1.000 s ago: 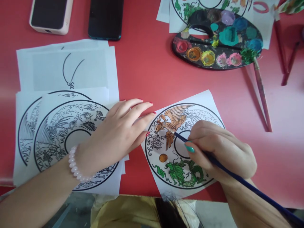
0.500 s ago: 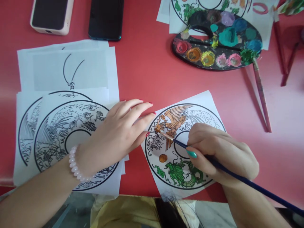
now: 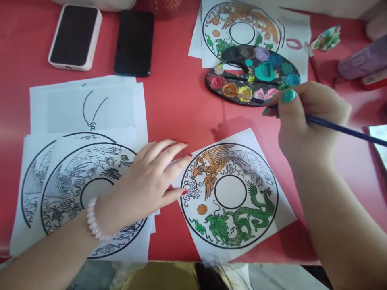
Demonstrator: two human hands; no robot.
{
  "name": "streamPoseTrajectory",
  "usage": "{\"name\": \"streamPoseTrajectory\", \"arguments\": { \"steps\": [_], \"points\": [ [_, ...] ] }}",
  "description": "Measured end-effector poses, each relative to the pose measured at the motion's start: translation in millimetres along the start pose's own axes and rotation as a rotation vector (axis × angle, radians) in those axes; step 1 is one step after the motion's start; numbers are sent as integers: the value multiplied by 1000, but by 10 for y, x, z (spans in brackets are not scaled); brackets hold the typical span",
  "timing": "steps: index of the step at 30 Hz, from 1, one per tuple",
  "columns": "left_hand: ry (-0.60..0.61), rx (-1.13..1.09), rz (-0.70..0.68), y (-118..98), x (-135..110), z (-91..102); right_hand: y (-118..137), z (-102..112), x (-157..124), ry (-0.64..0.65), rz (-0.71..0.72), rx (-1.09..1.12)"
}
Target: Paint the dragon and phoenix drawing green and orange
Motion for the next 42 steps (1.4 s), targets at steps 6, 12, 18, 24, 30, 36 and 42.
{"name": "streamPoseTrajectory", "arguments": {
  "steps": [6,12,18,24,30,36,42],
  "points": [
    [64,11,-44,-26,-29,-45,-106,-159,222,31,14,-74],
    [71,-10,-18,-17,-33,-54,-33,-182,281,38,50,-133],
    [62,11,-24,-12,-31,-58,13,-195,279,77,26,-201],
    [52,27,-16,-5,-37,-69,248,-11,-71,-28,-55,27],
    [72,2,-10,-1,-41,-81,690,-153,-556,310,95,430],
    [61,10,-10,2,-29,-86,786,-174,-672,328,199,390],
    [79,10,-12,-6,-36,-85,772,-213,-693,367,192,386]
  ]
}}
Point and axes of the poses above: each hand's wrist, its own x-axis towards the middle knuckle, its own z-axis out of the back of the hand, y = z × x, the point moved 7 cm from there along x, towards the middle knuckle, and after that the axes turned 2 degrees about -y, right-handed, at the moved point
